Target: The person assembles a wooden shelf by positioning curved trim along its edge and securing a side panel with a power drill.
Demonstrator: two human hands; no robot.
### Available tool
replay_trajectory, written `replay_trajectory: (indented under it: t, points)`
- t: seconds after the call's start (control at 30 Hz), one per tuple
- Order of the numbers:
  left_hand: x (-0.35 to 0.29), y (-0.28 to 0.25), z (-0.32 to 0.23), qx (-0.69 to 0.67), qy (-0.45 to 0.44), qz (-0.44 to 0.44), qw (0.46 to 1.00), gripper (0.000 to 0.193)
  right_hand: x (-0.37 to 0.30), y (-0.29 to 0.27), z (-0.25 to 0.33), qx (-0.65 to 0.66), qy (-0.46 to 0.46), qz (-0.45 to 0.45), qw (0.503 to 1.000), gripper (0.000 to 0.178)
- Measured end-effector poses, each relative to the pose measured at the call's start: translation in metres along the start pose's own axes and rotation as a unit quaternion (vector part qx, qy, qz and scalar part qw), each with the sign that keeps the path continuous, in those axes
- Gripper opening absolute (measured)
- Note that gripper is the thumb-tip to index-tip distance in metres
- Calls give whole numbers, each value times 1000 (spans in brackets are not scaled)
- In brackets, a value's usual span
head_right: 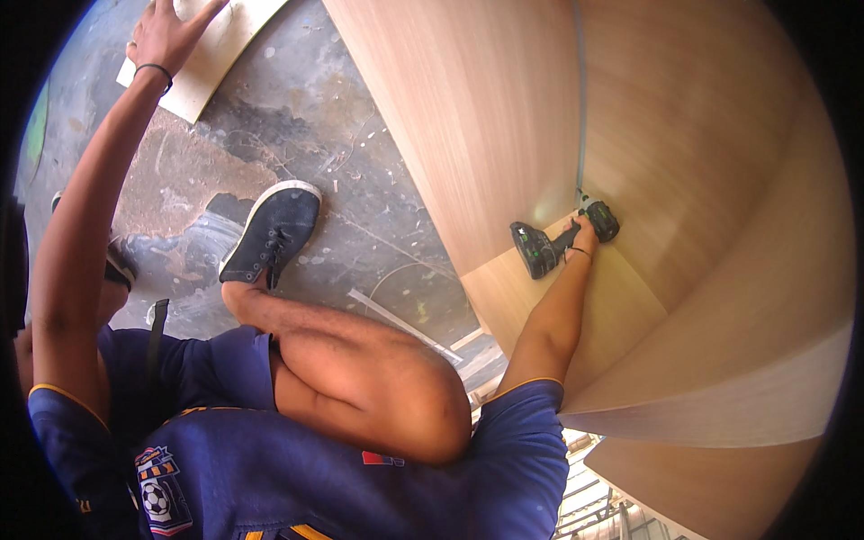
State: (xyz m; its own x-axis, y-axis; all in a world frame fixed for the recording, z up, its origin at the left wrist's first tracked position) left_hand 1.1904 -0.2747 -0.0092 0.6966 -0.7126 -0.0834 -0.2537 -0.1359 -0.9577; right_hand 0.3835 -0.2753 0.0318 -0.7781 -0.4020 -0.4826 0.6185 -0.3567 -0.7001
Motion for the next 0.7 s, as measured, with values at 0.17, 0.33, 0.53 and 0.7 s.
replay_trajectory:
  t: [0.17, 0.33, 0.53, 0.7]
  points:
    - [-3, 3, 3, 2, -7, 3, 1000, 65, -20, 12, 7, -26, -5, 15, 1000, 13]
    - [-4, 3, 1, 28, 7, -21, 999, 72, -19, 6, 7, -29, -1, 11, 1000, 15]
    - [-2, 9, 3, 66, 0, -40, 997, 79, -40, 38, 15, 133, 115, 49, 983, 20]
    - [-2, 10, 5, 56, -3, -8, 998, 79, -3, 34, 29, 227, 39, 35, 972, 15]
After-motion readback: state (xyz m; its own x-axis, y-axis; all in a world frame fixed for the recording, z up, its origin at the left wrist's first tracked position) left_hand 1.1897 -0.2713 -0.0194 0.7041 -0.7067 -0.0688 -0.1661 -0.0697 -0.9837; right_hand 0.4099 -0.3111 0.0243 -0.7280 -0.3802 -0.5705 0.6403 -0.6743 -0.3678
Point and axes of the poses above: each hand's wrist, its own x-axis towards the middle knuckle, its own y-axis out of the palm, z = x × y, the point moved 7 cm from there along x, towards the middle knuckle, and after that the axes turned 8 degrees about -z, right-handed, at the moved point
